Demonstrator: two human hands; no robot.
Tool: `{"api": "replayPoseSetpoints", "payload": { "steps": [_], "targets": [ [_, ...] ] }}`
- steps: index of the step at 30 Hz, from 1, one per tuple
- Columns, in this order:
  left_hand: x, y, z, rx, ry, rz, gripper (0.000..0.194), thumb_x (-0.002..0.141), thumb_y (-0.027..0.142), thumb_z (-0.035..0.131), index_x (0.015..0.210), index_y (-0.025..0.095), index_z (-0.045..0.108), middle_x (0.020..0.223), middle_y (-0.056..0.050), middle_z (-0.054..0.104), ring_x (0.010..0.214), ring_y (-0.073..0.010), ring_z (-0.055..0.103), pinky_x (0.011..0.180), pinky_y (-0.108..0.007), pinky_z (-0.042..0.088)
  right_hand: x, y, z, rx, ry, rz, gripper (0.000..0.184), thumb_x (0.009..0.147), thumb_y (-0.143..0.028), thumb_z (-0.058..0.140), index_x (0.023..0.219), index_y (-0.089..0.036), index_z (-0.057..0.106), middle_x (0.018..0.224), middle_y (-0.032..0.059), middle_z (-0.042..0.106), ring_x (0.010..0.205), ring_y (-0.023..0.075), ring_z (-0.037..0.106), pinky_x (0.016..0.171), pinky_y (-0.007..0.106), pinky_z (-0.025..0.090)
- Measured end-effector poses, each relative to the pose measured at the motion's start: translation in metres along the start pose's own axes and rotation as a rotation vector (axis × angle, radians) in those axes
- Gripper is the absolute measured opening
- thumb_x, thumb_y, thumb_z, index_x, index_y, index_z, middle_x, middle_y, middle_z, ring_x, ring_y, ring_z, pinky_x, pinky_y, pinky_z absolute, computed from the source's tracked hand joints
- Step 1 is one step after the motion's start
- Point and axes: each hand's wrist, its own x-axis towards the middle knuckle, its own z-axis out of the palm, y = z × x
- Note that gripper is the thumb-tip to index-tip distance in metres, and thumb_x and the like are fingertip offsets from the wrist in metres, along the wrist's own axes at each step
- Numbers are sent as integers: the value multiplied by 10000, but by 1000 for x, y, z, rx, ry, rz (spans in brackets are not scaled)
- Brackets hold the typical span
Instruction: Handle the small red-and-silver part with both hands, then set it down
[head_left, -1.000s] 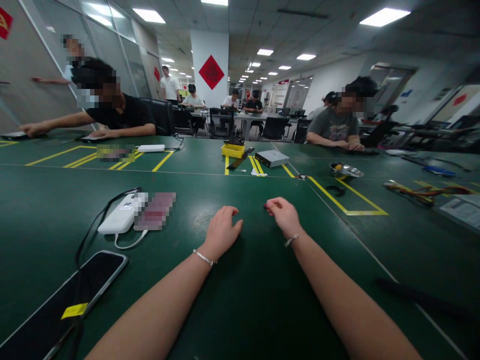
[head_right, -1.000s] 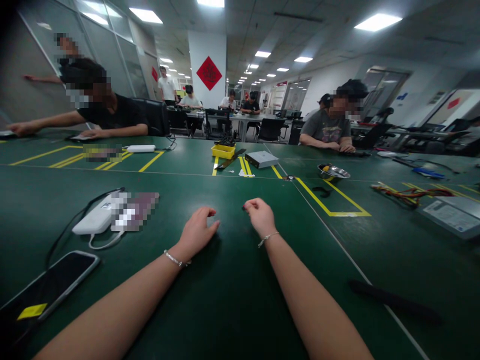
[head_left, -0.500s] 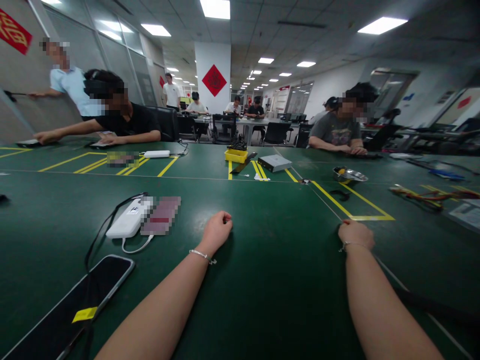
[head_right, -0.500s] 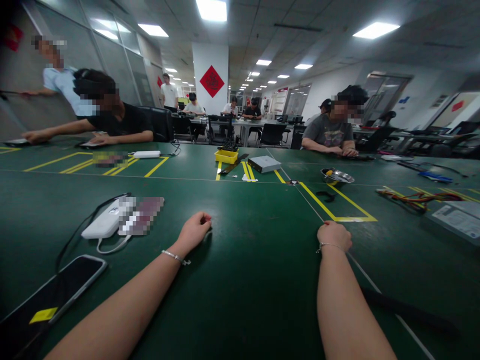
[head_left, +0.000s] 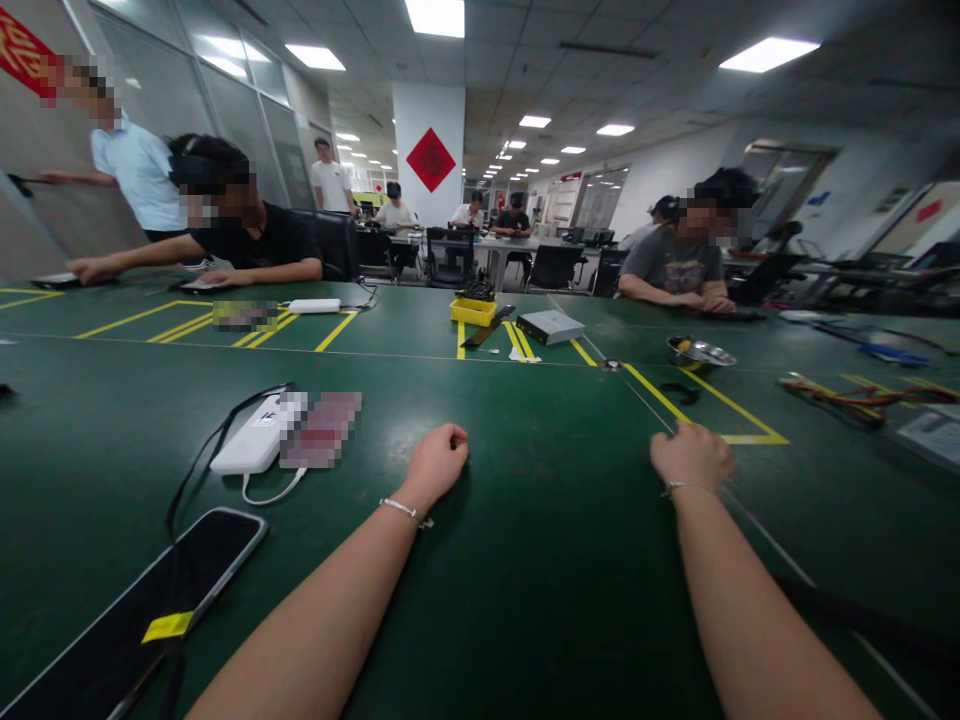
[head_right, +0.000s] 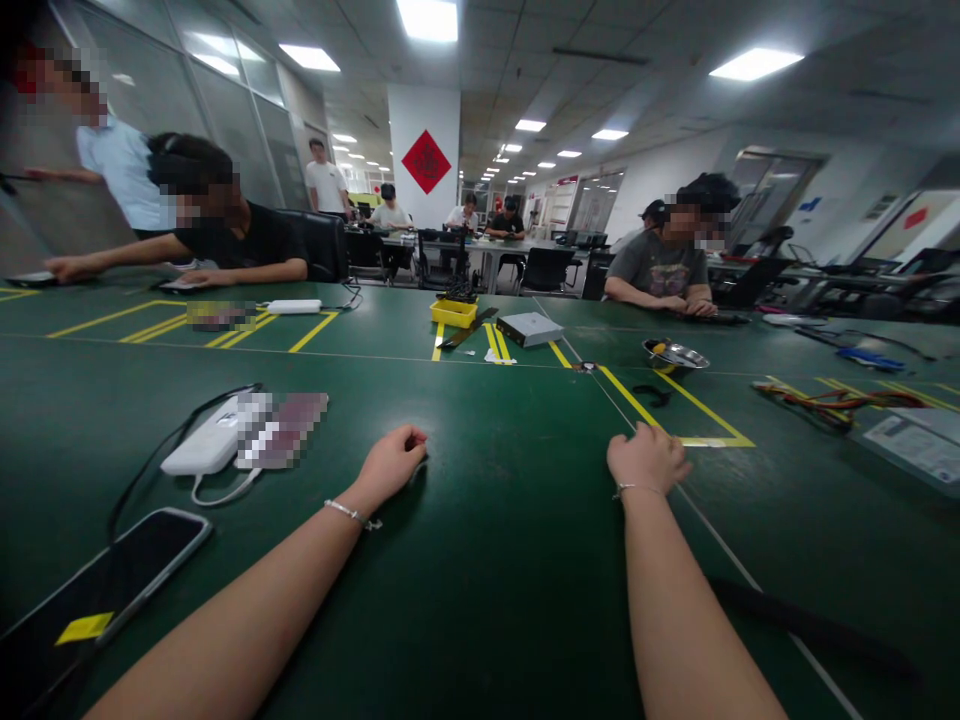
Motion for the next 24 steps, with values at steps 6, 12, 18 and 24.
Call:
{"api": "replayPoseSetpoints", "payload": {
  "steps": [6,12,18,24],
  "targets": [
    [-3,6,-2,50,-56,143,339,722,275,496,1054,215,523,1074,-64,571,1004,-212,497,857,-343,372,-76,-101,10,279,-231,-770,408,766,-328,395,1136,-186,495,1246,95,426,1190,245,268,955,429,199],
    [-10,11,3,142,-197,291,415,758,328,458,1166,258,429,1219,-36,473,1175,-216,344,950,-388,278,-131,-124,16,294,-524,-974,465,793,-412,352,1234,-263,371,1327,55,325,1234,258,188,960,498,139],
    [-11,10,2,273,-311,313,437,771,399,410,1186,261,399,1296,-15,380,1223,-213,256,981,-399,216,-81,-99,3,116,-308,-864,425,785,-362,365,1171,-206,448,1252,105,412,1173,267,294,940,469,202],
    [-11,10,-1,262,-324,307,415,768,410,401,1154,261,430,1300,-6,374,1223,-208,251,983,-400,212,-9,-6,-1,-118,42,41,589,736,-439,376,1253,-162,318,1292,196,284,1170,385,223,832,582,247]
  ]
}}
